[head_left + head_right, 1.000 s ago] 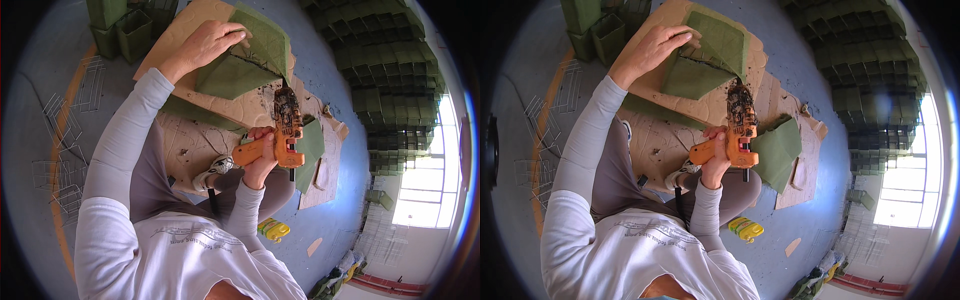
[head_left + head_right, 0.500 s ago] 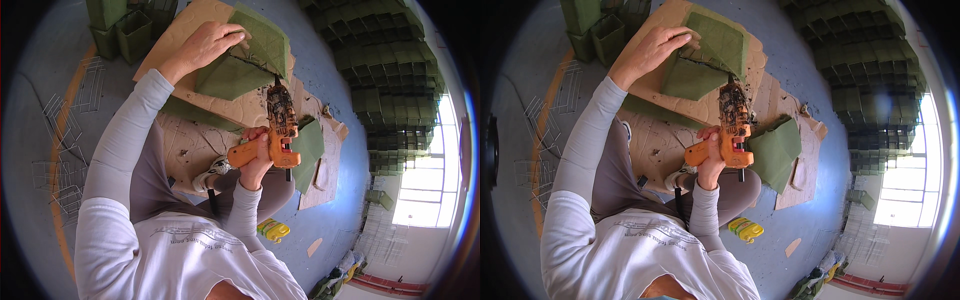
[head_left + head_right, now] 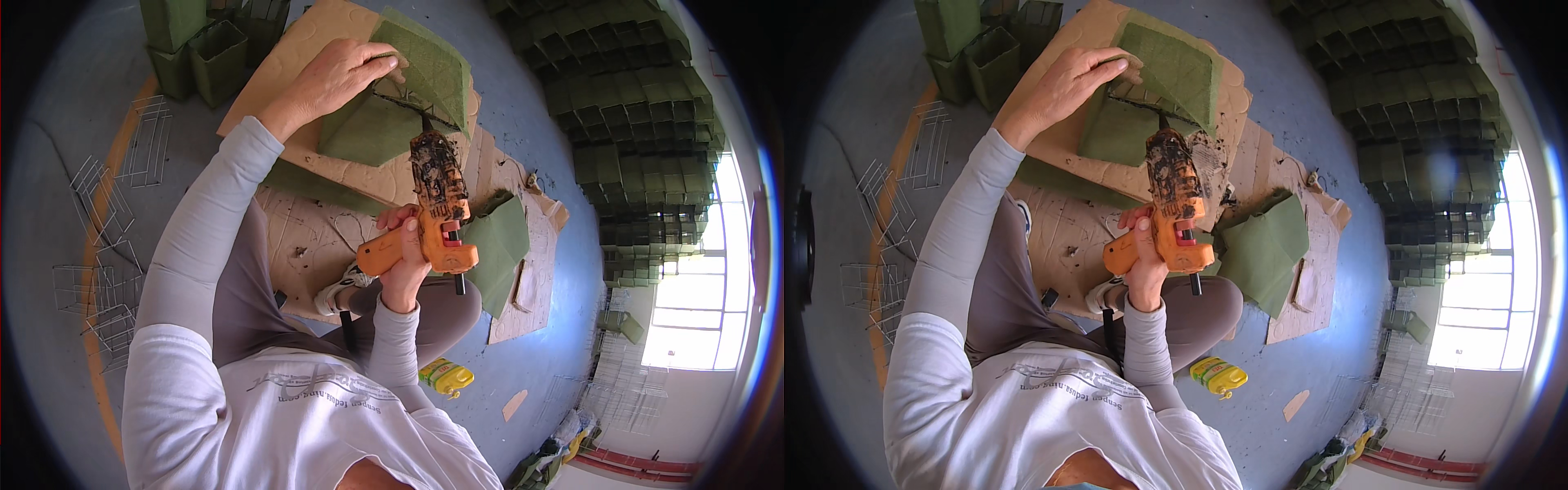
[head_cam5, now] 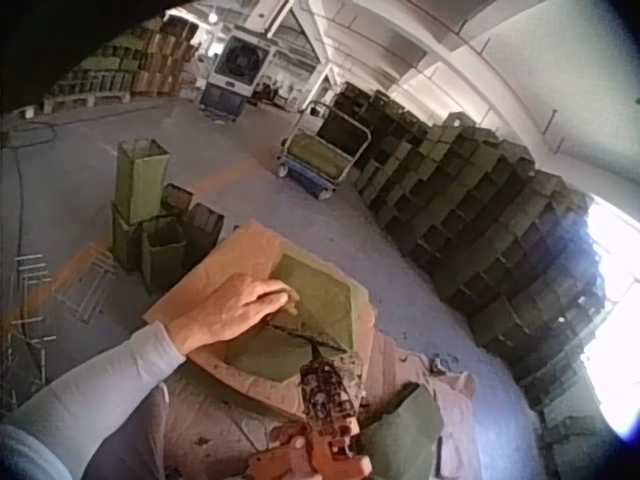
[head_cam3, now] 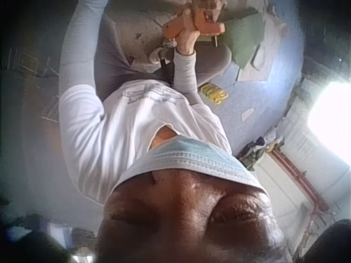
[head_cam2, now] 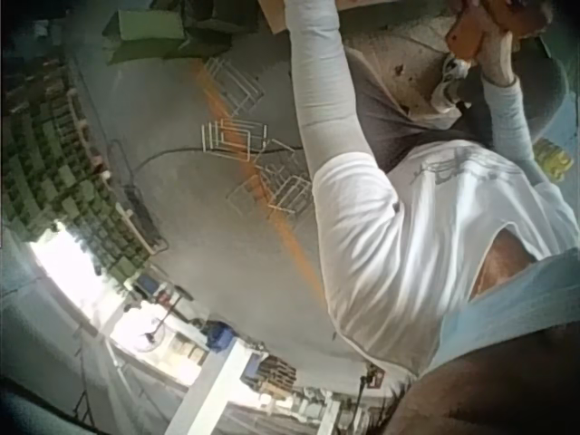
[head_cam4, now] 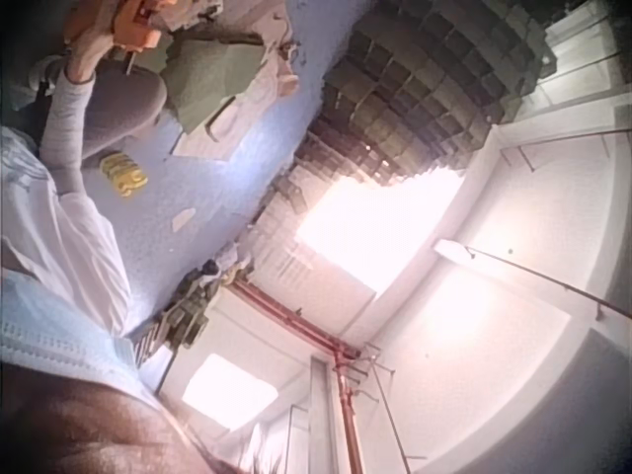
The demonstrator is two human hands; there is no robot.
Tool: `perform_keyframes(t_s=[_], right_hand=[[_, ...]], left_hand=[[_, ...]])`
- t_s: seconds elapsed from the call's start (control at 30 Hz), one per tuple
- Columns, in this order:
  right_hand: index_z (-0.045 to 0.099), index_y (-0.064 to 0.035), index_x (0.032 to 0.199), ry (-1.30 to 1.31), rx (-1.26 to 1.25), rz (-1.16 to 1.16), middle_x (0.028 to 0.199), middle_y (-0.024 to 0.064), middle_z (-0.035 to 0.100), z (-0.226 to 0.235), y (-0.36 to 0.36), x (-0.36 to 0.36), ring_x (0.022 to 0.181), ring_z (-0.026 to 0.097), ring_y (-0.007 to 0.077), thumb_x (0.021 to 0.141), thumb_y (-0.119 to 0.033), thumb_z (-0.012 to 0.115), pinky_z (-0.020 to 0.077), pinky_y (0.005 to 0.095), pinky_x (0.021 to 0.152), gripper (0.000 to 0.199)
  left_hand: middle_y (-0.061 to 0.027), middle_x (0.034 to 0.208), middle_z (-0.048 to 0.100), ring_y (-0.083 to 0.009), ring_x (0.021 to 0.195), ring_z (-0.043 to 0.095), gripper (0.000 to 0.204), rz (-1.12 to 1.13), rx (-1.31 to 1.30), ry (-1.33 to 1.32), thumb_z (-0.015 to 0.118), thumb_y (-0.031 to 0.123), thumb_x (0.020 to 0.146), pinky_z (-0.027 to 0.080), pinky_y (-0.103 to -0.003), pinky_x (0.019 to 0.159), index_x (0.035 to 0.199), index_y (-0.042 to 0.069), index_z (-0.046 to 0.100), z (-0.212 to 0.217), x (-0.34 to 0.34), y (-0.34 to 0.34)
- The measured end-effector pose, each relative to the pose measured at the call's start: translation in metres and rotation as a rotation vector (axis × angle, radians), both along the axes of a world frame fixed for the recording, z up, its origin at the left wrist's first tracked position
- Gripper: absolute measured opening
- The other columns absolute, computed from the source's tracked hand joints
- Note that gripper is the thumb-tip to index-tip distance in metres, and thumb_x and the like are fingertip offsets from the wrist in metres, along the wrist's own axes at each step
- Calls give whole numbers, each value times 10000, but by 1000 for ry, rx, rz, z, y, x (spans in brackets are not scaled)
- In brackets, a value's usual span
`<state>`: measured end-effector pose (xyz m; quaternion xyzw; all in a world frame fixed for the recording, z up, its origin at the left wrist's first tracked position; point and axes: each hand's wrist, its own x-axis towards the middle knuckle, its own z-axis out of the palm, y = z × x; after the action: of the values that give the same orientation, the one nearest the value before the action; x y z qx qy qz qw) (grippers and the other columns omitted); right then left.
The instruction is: The recorder uses a hot glue gun to secure green fabric lining to a wire mesh storage bin frame.
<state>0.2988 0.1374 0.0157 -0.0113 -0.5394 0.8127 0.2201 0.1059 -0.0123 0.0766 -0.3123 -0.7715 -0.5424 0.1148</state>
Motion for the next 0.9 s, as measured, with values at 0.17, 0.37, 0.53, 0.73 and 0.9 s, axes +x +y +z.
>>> perform_keyframes(t_s=[0.17, 0.37, 0.53, 0.73, 0.9], right_hand=[[488, -7, 957, -15, -4, 7, 820, 70, 480, 0, -5, 1, 757, 475, 201, 867, -172, 626, 427, 370, 716, 234], [490, -5, 950, -28, 12, 1, 819, 69, 478, 2, -6, 1, 755, 475, 200, 867, -174, 627, 427, 371, 707, 233], [491, -3, 947, -28, 6, 46, 819, 66, 475, 0, -14, 0, 751, 473, 197, 868, -179, 629, 424, 372, 701, 238], [495, 1, 946, -24, -9, 67, 819, 64, 471, -2, -16, -1, 750, 472, 196, 871, -183, 630, 421, 364, 696, 241], [498, 2, 946, -22, -5, 73, 818, 61, 471, 2, -20, -2, 755, 475, 199, 873, -184, 633, 419, 355, 701, 241]], left_hand=[[-54, 563, 423, -105, 518, 379, 349, 14, 45, 78, 500, 277, 954, 335, -297, 521, 1106, -7, 635, -7, -4, 0], [-74, 601, 507, -110, 533, 412, 346, -10, -36, -48, 503, 273, 952, 363, -293, 541, 1107, -7, 634, 3, 3, -3], [-74, 629, 546, -114, 543, 426, 348, -2, 1, 3, 505, 274, 950, 373, -292, 553, 1108, -7, 635, -5, -3, 0], [-67, 614, 526, -107, 543, 425, 357, -6, -7, -15, 505, 283, 950, 370, -291, 551, 1110, -8, 634, 1, 3, -2], [-65, 594, 492, -104, 551, 434, 372, 17, -14, -30, 509, 298, 949, 372, -294, 555, 1111, -13, 632, 1, 2, -1]])
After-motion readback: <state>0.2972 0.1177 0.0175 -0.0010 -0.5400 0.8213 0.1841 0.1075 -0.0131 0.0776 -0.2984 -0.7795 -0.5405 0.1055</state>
